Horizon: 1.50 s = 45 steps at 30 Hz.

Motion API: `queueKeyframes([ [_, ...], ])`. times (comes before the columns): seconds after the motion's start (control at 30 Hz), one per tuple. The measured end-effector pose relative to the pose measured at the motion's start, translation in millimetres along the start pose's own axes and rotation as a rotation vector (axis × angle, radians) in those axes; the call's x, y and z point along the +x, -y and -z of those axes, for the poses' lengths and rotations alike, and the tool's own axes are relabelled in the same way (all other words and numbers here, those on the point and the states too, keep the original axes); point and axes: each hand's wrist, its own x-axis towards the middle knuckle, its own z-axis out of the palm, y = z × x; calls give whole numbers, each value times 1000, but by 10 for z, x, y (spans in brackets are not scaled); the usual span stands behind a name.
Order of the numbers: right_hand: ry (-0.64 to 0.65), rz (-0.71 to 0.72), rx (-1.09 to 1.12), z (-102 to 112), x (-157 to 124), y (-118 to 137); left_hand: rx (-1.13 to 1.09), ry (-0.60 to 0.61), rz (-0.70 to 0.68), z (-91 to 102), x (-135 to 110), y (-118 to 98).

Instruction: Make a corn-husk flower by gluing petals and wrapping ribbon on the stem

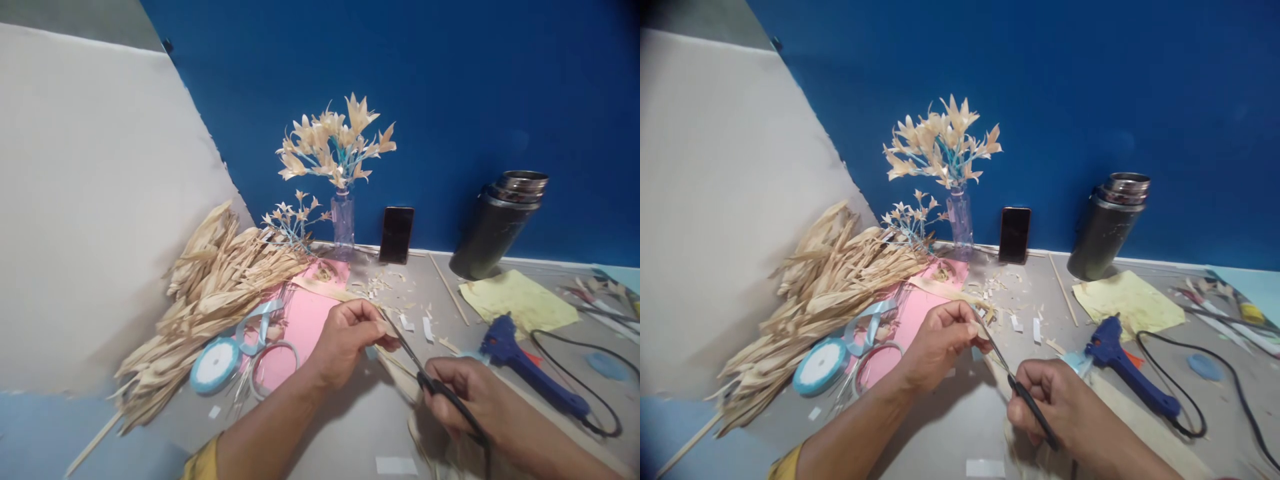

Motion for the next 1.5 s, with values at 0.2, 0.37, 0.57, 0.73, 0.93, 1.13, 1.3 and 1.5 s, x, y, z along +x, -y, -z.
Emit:
queueKeyframes([
  [0.2, -6, 0, -15, -11, -9, 22, -62, -14, 14, -12, -3, 19],
  [0.37, -37, -15, -30, -32, -1, 58, -91, -25, -6, -31, -6, 58],
  [0.57, -67, -2, -82, -45, 20, 31, -106, -60, -38, -51, -14, 68],
  [0.73, -72, -6, -73, -49, 38, -16, -127, -70, -42, -68, -31, 72],
  [0.93, -77, 20, -38, -68, 47, -1, -160, -110, -33, -115, -67, 91],
  [1.13, -61, 41, 84, -60, 71, -45, -216, -135, 4, -123, -73, 138],
  [1.3, -93, 80, 48, -37, 79, -4, -253, -135, 26, -86, -59, 144],
  [1.5, -304, 178, 199, -3, 91, 22, -232, -120, 74, -115, -87, 236],
])
